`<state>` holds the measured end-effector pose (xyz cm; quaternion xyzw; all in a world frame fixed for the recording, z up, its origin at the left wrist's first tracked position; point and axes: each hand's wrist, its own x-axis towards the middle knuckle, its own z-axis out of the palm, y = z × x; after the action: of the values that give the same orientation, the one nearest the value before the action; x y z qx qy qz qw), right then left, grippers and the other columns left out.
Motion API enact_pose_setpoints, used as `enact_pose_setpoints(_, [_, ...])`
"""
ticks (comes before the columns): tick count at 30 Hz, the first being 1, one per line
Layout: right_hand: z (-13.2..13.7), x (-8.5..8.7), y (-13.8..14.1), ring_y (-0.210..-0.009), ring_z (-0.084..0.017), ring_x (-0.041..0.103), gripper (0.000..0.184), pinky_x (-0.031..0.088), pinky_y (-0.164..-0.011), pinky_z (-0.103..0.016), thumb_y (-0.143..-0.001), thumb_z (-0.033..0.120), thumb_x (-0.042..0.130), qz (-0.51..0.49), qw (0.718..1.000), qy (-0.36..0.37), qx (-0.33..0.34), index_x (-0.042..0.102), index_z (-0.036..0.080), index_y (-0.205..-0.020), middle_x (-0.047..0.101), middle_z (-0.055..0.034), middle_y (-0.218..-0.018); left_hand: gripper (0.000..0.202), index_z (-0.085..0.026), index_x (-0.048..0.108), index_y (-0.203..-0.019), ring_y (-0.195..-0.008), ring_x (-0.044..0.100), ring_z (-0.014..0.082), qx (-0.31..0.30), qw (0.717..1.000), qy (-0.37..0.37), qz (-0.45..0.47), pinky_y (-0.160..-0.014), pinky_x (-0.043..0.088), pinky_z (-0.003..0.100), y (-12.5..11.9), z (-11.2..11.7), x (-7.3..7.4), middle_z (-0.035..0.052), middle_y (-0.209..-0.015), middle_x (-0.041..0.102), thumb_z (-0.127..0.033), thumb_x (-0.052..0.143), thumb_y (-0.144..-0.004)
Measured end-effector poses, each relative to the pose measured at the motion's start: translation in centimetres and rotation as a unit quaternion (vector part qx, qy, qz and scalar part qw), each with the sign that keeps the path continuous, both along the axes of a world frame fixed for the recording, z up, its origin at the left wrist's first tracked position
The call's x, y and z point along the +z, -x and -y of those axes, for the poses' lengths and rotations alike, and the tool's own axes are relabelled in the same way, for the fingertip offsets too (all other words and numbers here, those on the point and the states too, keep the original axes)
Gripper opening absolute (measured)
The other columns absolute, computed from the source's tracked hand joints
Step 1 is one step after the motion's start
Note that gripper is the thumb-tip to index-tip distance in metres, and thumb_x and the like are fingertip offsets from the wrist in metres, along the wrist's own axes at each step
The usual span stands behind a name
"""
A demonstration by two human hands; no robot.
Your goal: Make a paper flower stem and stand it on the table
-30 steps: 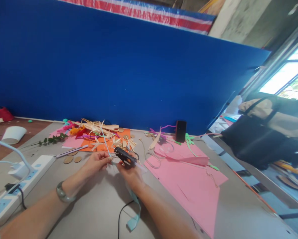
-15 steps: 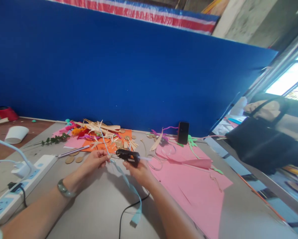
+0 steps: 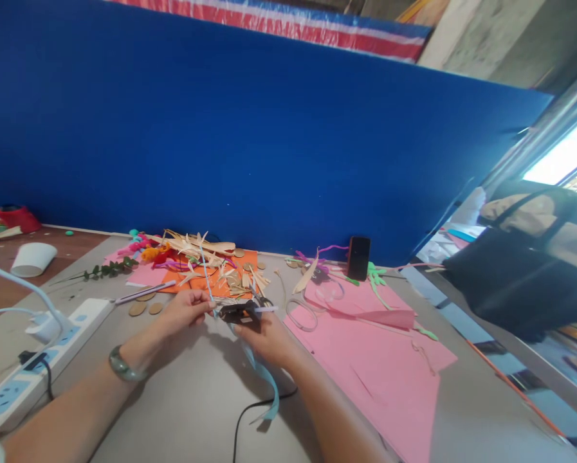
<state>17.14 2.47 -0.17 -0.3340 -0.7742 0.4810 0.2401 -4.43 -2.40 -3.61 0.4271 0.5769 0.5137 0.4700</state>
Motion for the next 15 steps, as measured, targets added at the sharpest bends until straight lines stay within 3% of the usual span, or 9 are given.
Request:
enact_pose_setpoints(7, [-0.44,-0.28,-0.22,-0.065,-0.021,0.063,0.027,0.051,-0.061,-0.03,-0.081,0.041,0.06,0.06,0.997,-0.017,0.034,0.069,0.019,-0.092,0.064,-0.0017,-0.061,0.024,-0.016,0.054,-0.061,-0.035,0.038,0.0055,-0.006,1.0,0.015,0.001,-0.037,0.025,0.018,-0.49,0.28,0.95,-0.0049,-0.045,0.051,-0.036,0.068,-0.064])
enact_pose_setpoints(15, [-0.16,0.04,-0.26,-0.07,-0.022,0.065,0.024,0.052,-0.067,-0.031,-0.085,0.039,0.057,0.064,0.995,-0.059,0.046,0.069,0.019,-0.087,0.067,-0.0026,-0.067,0.026,-0.015,0.054,-0.062,-0.034,0.039,0.0051,-0.006,1.0,0.011,0.02,-0.037,0.025,0.018,-0.6,0.2,0.68,-0.002,-0.049,0.056,-0.035,0.07,-0.062])
